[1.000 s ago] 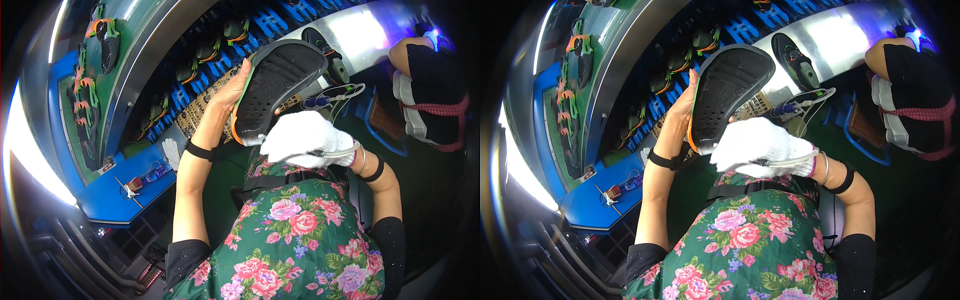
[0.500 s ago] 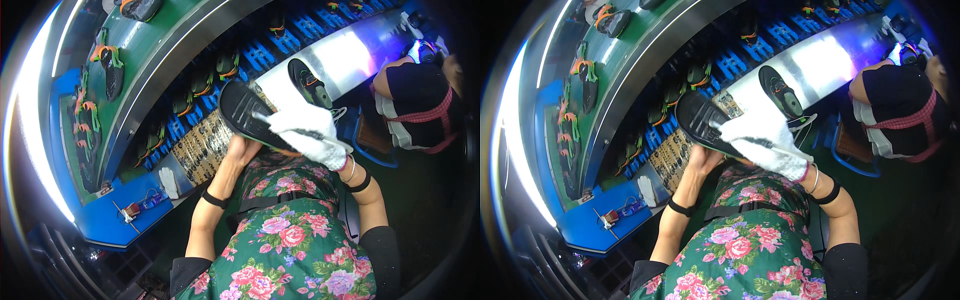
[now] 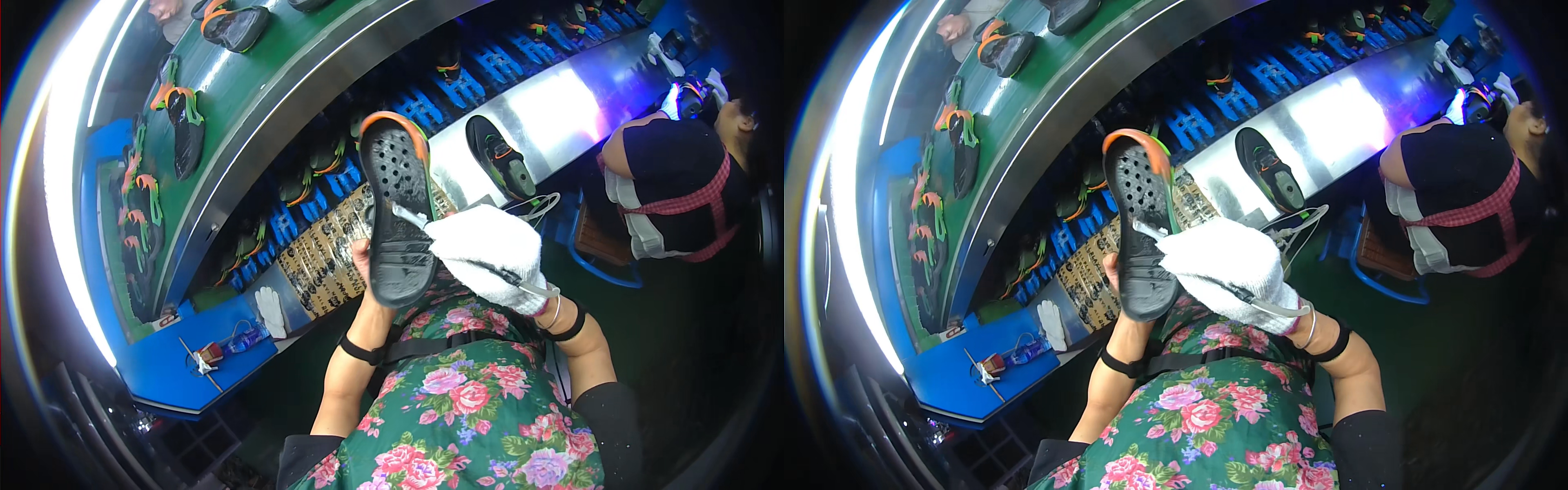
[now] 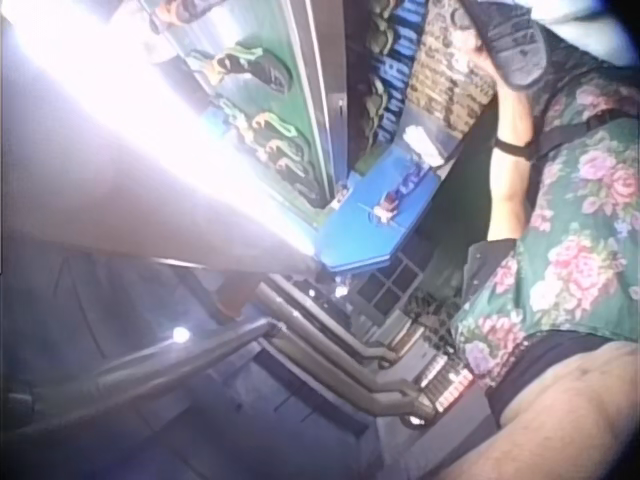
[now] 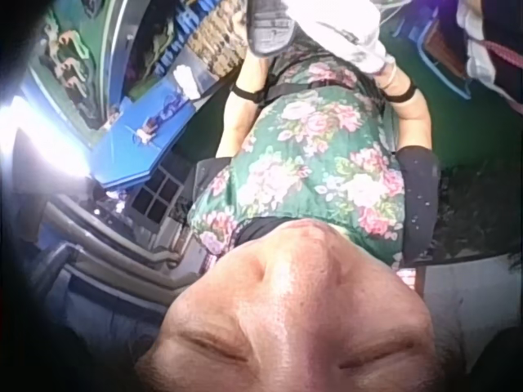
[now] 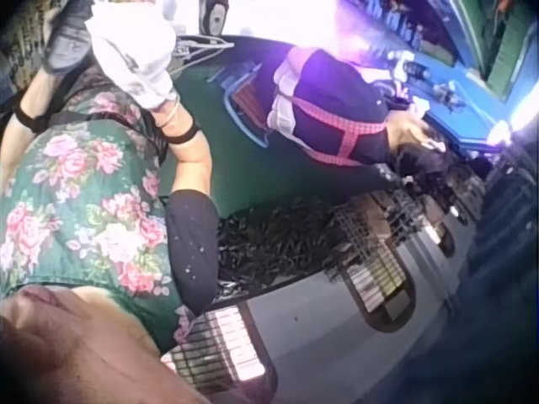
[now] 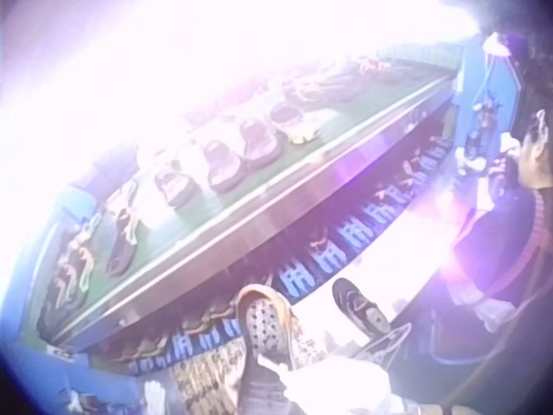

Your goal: Applying glue or primer to shoe soles on a manufacturing line using a small brush.

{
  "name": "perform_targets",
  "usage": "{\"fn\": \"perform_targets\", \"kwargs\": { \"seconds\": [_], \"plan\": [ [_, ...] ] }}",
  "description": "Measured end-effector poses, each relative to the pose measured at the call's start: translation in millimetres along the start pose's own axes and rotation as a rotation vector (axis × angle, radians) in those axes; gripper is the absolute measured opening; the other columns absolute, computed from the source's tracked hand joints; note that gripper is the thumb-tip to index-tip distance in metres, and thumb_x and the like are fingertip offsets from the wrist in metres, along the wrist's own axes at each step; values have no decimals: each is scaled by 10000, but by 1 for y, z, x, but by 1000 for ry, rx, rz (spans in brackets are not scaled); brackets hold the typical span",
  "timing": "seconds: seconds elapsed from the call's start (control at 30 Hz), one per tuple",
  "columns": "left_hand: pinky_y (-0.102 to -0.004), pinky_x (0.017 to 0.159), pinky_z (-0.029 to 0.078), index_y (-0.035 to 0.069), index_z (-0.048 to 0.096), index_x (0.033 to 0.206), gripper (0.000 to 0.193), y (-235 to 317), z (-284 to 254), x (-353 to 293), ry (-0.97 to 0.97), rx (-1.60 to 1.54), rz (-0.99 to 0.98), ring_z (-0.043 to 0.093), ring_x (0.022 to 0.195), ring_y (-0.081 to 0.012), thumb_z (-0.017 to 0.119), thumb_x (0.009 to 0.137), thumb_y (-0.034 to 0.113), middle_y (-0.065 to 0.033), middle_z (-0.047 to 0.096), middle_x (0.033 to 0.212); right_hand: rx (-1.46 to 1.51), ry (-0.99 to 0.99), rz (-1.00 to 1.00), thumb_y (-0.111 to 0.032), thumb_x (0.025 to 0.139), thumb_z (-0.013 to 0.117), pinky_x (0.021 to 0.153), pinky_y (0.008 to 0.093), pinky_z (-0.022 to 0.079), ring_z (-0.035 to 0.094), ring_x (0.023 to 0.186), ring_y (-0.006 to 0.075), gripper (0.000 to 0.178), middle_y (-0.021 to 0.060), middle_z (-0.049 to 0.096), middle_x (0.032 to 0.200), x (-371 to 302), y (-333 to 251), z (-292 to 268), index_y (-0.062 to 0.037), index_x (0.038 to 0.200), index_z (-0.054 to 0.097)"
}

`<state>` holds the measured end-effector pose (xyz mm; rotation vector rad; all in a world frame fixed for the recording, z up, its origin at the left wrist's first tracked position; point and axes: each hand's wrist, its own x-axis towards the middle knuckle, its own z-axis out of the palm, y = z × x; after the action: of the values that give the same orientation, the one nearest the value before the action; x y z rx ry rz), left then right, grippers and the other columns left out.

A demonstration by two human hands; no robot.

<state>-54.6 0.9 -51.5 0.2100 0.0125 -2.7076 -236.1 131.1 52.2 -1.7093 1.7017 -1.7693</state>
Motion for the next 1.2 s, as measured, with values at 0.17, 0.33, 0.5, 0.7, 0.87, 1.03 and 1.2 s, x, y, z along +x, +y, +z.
{"fn": "perform_targets", "kwargs": {
  "seconds": [0.17, 0.33, 0.5, 0.7, 0.87, 1.03, 1.2],
  "plan": [
    [-580, 1168, 385, 86, 387, 1577, 947, -28, 34, 17, 116, -65, -78, 483, 1409, -369, 551, 913, 740, -203, 418, 1599, -139, 23, -78, 6, 771, 798, 814, 366, 598, 756, 936, 259, 241, 89, 785, 1036, 17, -2, -2, -81, 995, 796],
    [-577, 1169, 395, 91, 392, 1569, 899, -35, 36, 10, 260, 379, -89, 522, 1383, -364, 522, 944, 723, -168, 497, 1547, -178, -93, -84, -7, 873, 686, 969, 391, 563, 713, 1095, 280, 351, 141, 735, 1219, 33, 3, -11, -27, 1222, 725],
    [-575, 1151, 432, 91, 376, 1569, 806, -29, 0, 2, 112, 85, -119, 554, 1350, -388, 494, 996, 646, -196, 515, 1519, -166, -98, -113, -24, 881, 682, 980, 397, 558, 698, 1127, 274, 347, 126, 737, 1217, 26, -3, -1, -45, 1224, 729],
    [-531, 1131, 464, 87, 447, 1528, 781, -30, 13, 8, 157, 122, -63, 582, 1325, -352, 452, 1008, 670, -174, 575, 1463, -44, 28, -46, -28, 809, 751, 883, 409, 586, 744, 1016, 310, 274, 134, 765, 1118, 22, 8, -3, -38, 1081, 778],
    [-537, 1187, 387, 55, 330, 1589, 909, -27, 14, 17, 75, 291, -61, 475, 1422, -374, 456, 981, 720, -203, 444, 1575, -27, -35, -13, -4, 795, 760, 913, 399, 577, 749, 1003, 285, 253, 121, 776, 1077, 13, 2, 5, -59, 1040, 795],
    [-508, 1137, 443, 100, 393, 1559, 914, -30, 33, 35, 5, -66, 16, 558, 1325, -353, 424, 955, 785, -155, 515, 1506, 63, 109, 74, 47, 796, 739, 951, 398, 567, 744, 1010, 277, 237, 129, 776, 1071, 12, 10, 3, -49, 1007, 791],
    [-610, 1142, 425, 100, 325, 1594, 1020, -26, 34, 50, -1, 251, 36, 504, 1363, -466, 422, 904, 844, -146, 490, 1534, 121, 28, 15, -13, 801, 771, 912, 384, 579, 746, 1003, 278, 241, 121, 779, 1068, 6, 10, 16, -51, 1038, 791]
  ]
}}
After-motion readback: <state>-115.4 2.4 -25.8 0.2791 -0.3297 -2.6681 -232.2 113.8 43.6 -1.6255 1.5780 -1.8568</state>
